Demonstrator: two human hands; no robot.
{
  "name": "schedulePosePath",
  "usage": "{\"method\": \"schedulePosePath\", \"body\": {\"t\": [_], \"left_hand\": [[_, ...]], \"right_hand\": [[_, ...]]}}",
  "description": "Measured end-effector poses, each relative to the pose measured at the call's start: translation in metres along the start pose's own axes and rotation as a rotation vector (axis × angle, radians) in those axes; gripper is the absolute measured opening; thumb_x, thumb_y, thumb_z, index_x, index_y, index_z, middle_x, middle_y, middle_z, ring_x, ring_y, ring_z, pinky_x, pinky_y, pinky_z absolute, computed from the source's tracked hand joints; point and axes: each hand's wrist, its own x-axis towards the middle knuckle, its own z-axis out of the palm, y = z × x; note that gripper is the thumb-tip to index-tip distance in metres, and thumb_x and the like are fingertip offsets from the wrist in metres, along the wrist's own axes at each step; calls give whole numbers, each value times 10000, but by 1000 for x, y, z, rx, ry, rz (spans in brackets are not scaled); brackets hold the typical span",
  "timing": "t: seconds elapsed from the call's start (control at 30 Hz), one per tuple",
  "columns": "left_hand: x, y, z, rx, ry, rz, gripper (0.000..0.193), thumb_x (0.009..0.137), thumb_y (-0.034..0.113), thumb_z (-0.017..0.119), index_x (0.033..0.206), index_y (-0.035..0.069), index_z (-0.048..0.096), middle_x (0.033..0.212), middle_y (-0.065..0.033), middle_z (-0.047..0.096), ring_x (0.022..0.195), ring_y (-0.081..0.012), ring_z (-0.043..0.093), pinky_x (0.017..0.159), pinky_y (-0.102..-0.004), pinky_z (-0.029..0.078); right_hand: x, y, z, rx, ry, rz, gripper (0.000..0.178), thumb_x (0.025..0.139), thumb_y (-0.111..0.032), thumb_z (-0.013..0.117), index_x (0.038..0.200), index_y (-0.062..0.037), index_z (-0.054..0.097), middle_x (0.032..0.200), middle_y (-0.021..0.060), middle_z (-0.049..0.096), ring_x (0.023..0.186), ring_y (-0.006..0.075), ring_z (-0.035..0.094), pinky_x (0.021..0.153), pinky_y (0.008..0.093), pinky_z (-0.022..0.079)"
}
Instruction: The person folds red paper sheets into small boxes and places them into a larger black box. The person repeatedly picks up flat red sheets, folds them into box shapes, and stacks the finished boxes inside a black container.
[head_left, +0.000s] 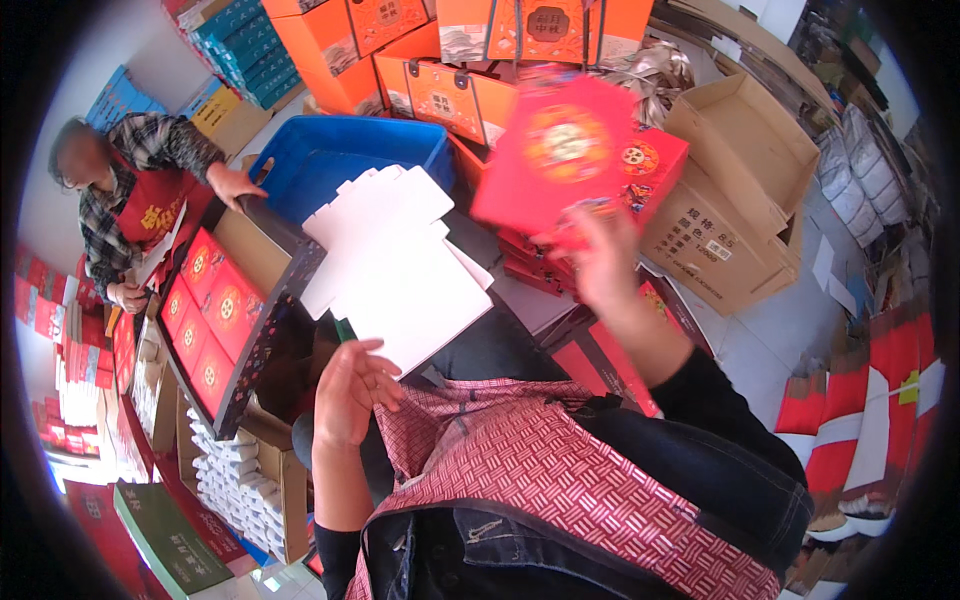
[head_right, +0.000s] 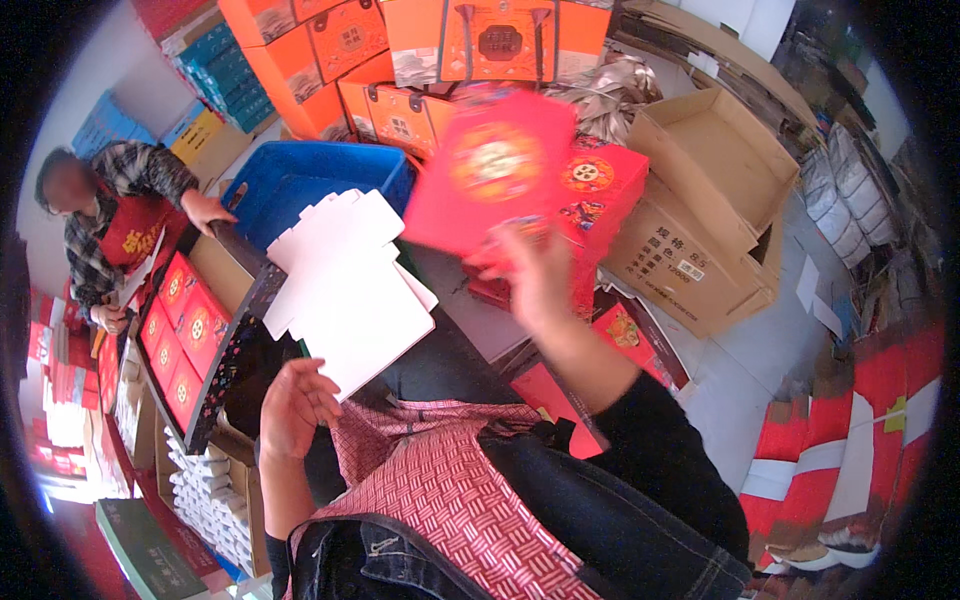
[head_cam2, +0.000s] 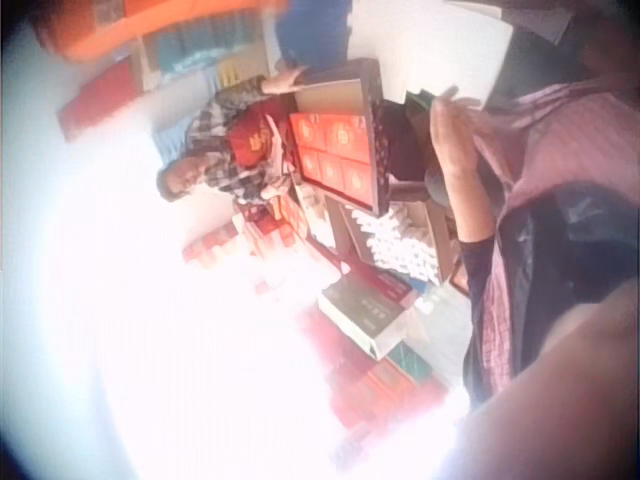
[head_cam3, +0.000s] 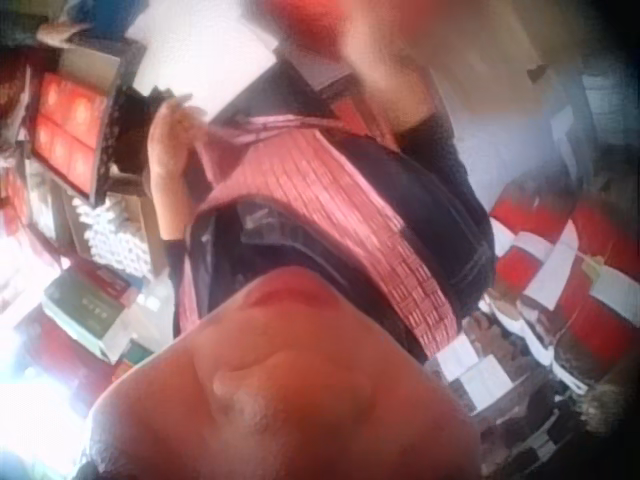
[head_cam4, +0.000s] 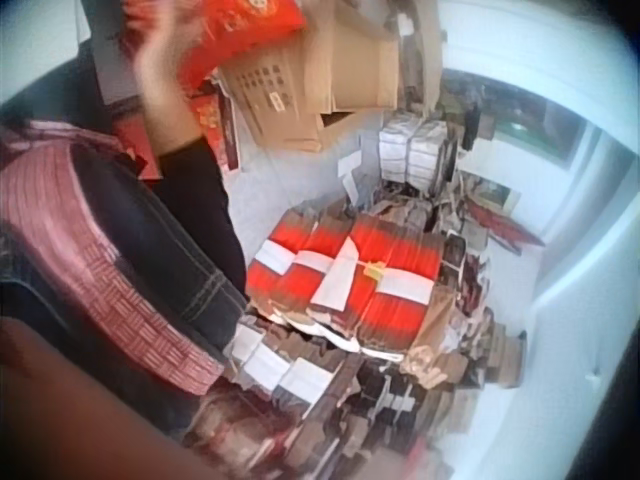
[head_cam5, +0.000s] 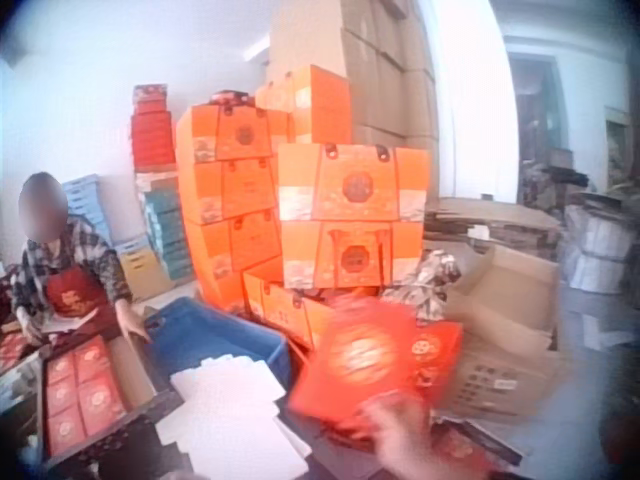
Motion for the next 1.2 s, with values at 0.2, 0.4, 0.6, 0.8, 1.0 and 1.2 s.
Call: {"method": "schedulePosePath", "body": {"t": [0.2, 0.4, 0.6, 0.8, 1.0, 1.2], "left_hand": [[3, -38, -20, -168, 77, -108, 285, 981, 208, 432, 1071, -34, 551, 859, -180, 647, 674, -239, 645, 552, -314, 537], [-8, -48, -34, -197, 139, -96, 254, 972, 187, 442, 1039, -28, 560, 853, -166, 651, 666, -230, 638, 571, -305, 529], [-32, -63, -56, -195, 488, 128, 212, 955, 162, 467, 1020, -9, 574, 809, -109, 615, 598, -171, 557, 516, -274, 447], [-13, -72, -53, 50, 520, 148, 230, 908, 72, 564, 1112, -29, 599, 1008, -78, 633, 911, -135, 578, 806, -243, 462], [-1, -86, -25, 7, 518, 135, 359, 899, 25, 568, 1251, -31, 534, 1154, -99, 608, 1041, -149, 562, 924, -267, 433], [4, -86, -17, -6, 512, 61, 445, 898, 27, 573, 1328, -30, 475, 1149, -87, 599, 1043, -145, 556, 939, -266, 430]], "right_hand": [[57, -61, -99, -577, 344, -19, 352, 919, -326, 521, 1148, -58, 510, 748, 88, 624, 459, 147, 581, 373, 253, 454], [97, -33, -127, -1034, 443, -30, 607, 926, -549, 394, 1083, 1, 599, 627, 101, 594, 412, 175, 532, 372, 294, 407], [82, -57, -108, -1207, 567, -670, 468, 988, -396, 435, 991, 36, 614, 970, 174, 649, 904, 271, 615, 838, 373, 471], [11, 11, 15, -1022, -578, -562, 114, 843, -68, 651, 949, -29, 641, 914, 89, 632, 802, 196, 619, 730, 299, 499], [-2, 103, 69, -1098, -1420, -524, 474, 638, -255, 801, 1050, -65, 664, 1297, 150, 533, 1271, 351, 435, 1033, 424, 377], [20, 117, 82, -1152, -1561, -399, 615, 589, -365, 821, 1119, -96, 665, 1336, 125, 521, 1275, 346, 428, 1071, 446, 311]]}}
